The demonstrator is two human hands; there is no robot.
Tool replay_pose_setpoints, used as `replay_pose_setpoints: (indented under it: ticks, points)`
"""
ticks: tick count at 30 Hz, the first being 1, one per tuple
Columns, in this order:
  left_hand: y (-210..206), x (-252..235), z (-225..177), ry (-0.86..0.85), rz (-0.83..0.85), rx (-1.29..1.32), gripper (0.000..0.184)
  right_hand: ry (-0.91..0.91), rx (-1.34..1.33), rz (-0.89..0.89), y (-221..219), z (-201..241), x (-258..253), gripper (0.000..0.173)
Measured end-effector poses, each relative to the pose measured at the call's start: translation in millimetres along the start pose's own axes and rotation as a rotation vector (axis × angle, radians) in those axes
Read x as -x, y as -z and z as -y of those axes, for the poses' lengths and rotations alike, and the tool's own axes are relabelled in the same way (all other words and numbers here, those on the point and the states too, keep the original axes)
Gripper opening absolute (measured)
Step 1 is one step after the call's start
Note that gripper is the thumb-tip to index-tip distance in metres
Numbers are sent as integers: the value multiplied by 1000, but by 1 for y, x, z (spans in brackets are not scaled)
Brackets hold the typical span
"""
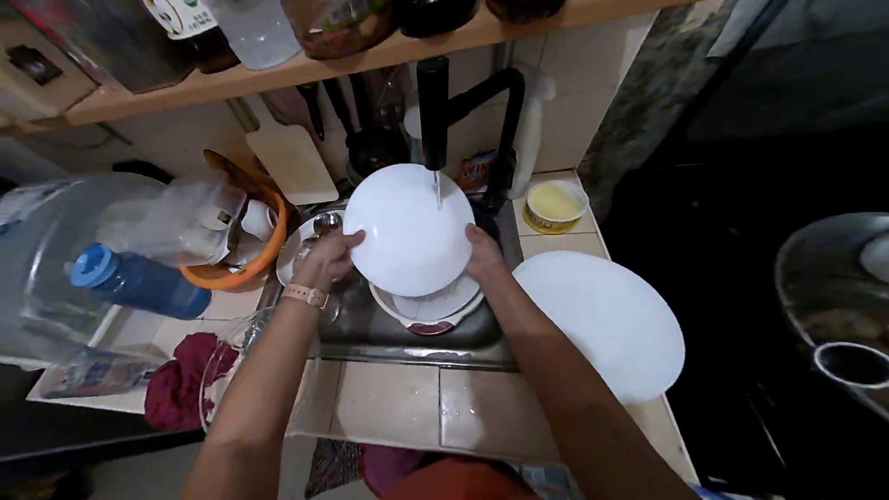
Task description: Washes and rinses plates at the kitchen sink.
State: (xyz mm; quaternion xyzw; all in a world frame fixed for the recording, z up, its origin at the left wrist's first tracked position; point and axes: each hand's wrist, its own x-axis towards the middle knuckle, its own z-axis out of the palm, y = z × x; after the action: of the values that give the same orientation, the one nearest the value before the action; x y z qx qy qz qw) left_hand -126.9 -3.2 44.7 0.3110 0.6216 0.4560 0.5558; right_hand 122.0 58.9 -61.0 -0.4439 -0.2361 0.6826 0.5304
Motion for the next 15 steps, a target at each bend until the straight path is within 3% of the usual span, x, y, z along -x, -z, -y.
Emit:
replay_pose_setpoints:
  ticks: [5, 8, 11, 15]
  points:
    - [17, 30, -13, -161, -77, -182, 28, -370, 82, 74, -45, -6, 1, 64]
    - [25, 65, -11, -266, -115, -395, 22, -476, 45, 185, -63, -3, 5, 89]
    - [27, 104, 1, -381, -132, -648, 18, -532, -57, 288, -68, -5, 7, 101]
    - [30, 125, 48, -829, 7, -831, 19, -422, -153, 344, -47, 1, 23, 61]
